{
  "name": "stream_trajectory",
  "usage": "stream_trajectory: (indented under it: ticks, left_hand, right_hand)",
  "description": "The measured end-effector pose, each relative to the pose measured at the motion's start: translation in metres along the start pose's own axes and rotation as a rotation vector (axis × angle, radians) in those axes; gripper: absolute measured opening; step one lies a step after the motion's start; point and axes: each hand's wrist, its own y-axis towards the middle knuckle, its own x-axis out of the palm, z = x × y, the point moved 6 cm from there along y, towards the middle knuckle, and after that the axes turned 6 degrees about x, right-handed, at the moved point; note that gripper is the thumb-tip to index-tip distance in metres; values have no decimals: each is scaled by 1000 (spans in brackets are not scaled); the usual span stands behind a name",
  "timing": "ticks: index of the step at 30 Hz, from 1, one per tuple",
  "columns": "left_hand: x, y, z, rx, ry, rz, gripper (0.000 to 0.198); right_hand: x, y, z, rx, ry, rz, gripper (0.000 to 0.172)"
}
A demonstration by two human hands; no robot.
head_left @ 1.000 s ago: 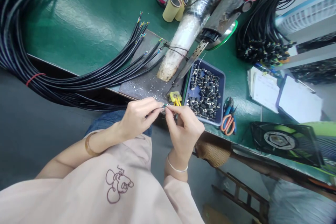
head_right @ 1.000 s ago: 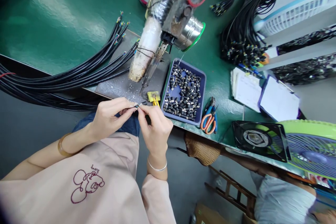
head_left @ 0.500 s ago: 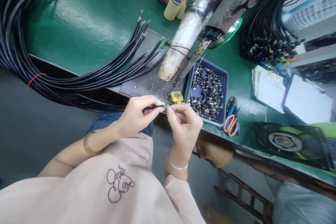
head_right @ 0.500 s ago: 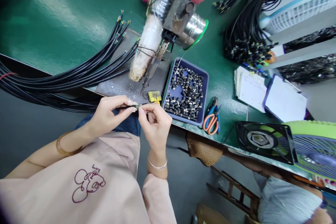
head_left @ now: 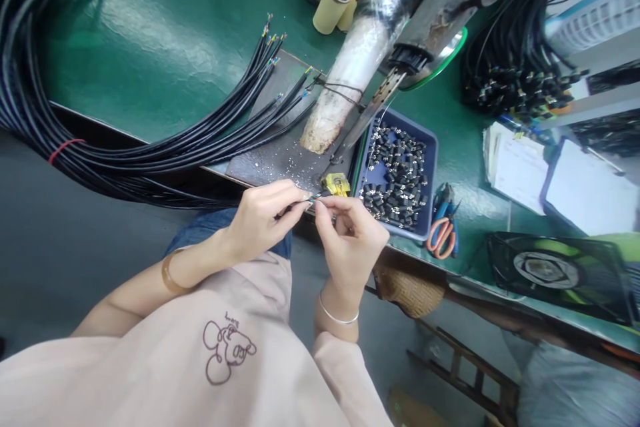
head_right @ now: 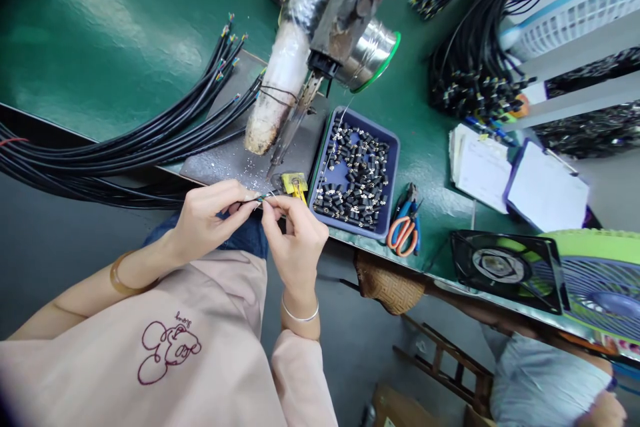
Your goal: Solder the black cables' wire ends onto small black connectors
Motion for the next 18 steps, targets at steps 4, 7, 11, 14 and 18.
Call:
stream_trajectory:
  ticks: [4, 7, 11, 14, 18]
  left_hand:
    - [4, -1, -20, -334, -296, -14, 11]
    - [15, -6, -35, -647, -681, -137, 11]
    - [18, -8, -39, -806, -885, -219, 22]
    - [16, -3, -40, -813, -865, -169, 23]
    - [17, 0, -40, -816, -830, -139, 26]
  right_hand:
    - [5, 1, 3, 76, 65, -42, 9]
    - [10, 0, 4, 100, 130, -88, 11]
    - [10, -3, -1, -48, 86, -8, 6]
    - [0, -5, -4, -162, 142, 196, 10]
    - [-20, -10, -3, -270, 205, 502, 9]
